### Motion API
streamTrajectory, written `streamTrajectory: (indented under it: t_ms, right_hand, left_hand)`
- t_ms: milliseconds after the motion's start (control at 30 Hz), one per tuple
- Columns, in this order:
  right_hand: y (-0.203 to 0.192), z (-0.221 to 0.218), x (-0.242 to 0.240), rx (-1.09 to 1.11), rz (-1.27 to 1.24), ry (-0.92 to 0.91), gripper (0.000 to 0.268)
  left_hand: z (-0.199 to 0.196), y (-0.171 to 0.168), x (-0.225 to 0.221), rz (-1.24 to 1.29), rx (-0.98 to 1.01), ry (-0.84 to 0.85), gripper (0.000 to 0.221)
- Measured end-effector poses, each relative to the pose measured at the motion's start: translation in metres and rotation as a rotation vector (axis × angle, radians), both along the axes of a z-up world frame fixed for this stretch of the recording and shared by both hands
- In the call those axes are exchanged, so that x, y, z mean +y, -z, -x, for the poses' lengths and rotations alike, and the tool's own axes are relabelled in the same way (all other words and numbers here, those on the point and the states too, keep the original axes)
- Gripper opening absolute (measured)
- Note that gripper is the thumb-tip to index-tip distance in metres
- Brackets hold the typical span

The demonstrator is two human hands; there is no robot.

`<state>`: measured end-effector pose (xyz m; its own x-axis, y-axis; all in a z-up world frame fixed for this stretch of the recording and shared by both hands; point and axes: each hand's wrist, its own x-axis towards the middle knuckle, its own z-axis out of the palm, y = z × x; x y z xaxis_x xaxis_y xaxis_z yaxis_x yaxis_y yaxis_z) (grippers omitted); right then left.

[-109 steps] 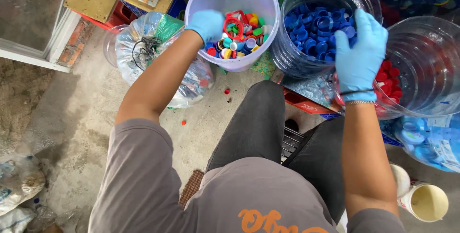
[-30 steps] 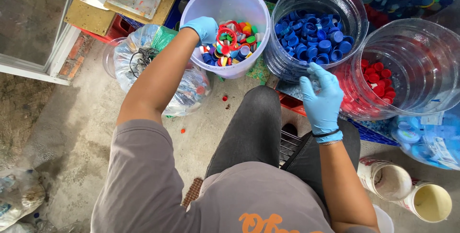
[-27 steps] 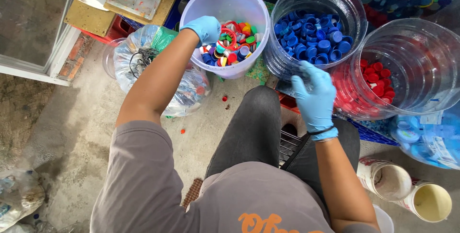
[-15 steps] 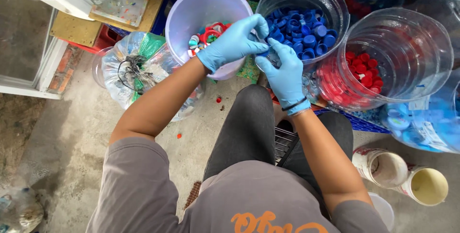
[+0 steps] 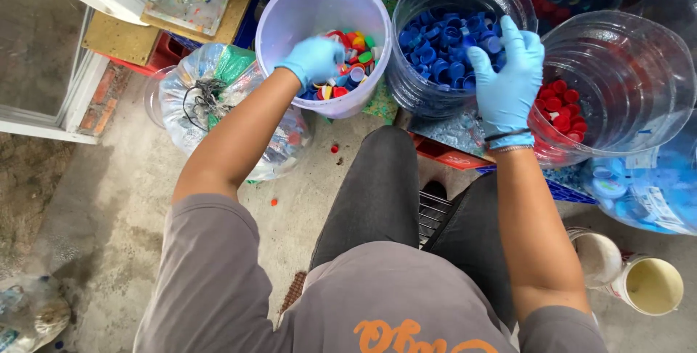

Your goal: Sorting plastic bottle caps by color from a central bucket into separate containers

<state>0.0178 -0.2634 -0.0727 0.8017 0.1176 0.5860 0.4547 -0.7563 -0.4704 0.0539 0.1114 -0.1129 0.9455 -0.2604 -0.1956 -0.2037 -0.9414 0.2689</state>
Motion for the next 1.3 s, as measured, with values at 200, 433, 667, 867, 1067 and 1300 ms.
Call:
streamTrajectory:
  t_ms: [200,433,667,867,1067,1300]
  right_hand:
    - [-0.005,0.021,0.001,-0.07,-0.099,-0.031,0.042]
    - [0.01,0.034,0.003,0.006,-0.257,-0.11,0.042]
    - [0.011,0.049,0.004,0.077,-0.302,-0.095,0.043]
    - [0.013,0.056,0.011,0.129,-0.333,-0.077,0.044]
    - [0.02,0.056,0.012,0.133,-0.336,-0.084,0.042]
    - [0.021,0.058,0.016,0.115,-0.289,-0.083,0.043]
  left_hand:
    - [0.002,0.024,-0.01,-0.224,0.349,0.17,0.035]
    - [-0.027,0.095,-0.013,-0.335,0.251,0.182,0.059]
    - [-0.031,0.056,0.003,-0.234,0.251,0.046,0.05]
    - [-0.033,0.064,0.012,-0.32,0.241,0.061,0.057]
    - [-0.013,0.033,0.007,-0.225,-0.026,0.285,0.041]
    - [-0.02,0.047,-0.014,-0.486,-0.006,0.466,0.029]
